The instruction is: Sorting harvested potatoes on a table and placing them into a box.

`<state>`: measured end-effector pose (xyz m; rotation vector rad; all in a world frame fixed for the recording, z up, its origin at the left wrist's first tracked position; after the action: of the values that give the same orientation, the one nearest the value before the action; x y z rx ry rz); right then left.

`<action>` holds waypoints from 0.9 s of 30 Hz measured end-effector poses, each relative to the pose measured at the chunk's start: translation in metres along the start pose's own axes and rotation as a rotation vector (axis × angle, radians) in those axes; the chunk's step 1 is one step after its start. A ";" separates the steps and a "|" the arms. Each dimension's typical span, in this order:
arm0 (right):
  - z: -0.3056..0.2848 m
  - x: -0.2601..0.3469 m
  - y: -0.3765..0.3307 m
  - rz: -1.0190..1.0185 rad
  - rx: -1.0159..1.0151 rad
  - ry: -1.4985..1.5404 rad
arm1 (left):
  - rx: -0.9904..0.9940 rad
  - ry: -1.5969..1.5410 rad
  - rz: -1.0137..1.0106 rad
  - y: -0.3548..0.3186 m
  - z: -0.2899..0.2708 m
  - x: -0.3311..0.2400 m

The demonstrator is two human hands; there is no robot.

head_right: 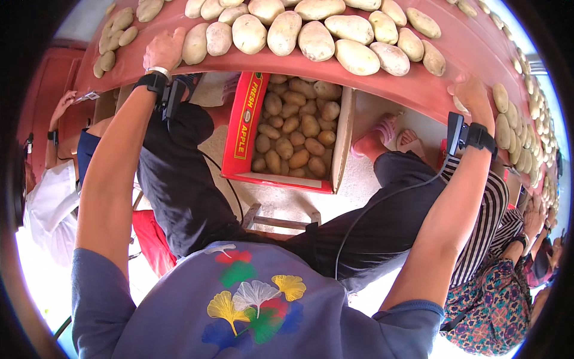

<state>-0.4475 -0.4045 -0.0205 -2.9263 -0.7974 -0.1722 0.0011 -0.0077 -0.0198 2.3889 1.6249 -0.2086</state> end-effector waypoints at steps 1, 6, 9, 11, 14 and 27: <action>-0.002 0.003 -0.009 -0.001 0.002 -0.003 | 0.003 -0.001 -0.003 0.000 0.000 0.001; -0.010 0.029 -0.053 -0.015 0.322 0.128 | -0.027 0.001 0.000 0.001 0.002 0.002; -0.019 0.062 -0.087 -0.243 0.339 0.183 | 0.036 0.013 -0.013 0.003 0.003 0.003; -0.030 0.086 -0.108 -0.251 0.530 0.436 | 0.016 0.017 -0.014 0.003 0.003 0.003; -0.028 0.125 -0.130 -0.260 0.705 0.692 | 0.027 0.022 -0.037 0.004 0.004 0.001; 0.038 0.188 -0.147 -0.860 0.519 0.091 | 0.043 0.000 -0.045 -0.003 -0.005 -0.006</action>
<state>-0.3581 -0.1800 -0.0224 -1.9346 -1.7161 -0.1288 -0.0036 -0.0104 -0.0138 2.3847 1.6921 -0.2543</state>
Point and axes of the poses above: each hand's wrist, its own y-axis towards the middle knuckle, its own z-axis out of the palm, x = y × z, the point moved 1 cm from there along y, towards the middle knuckle, and after that the axes turned 4 degrees about -y, right-handed, at the moved point
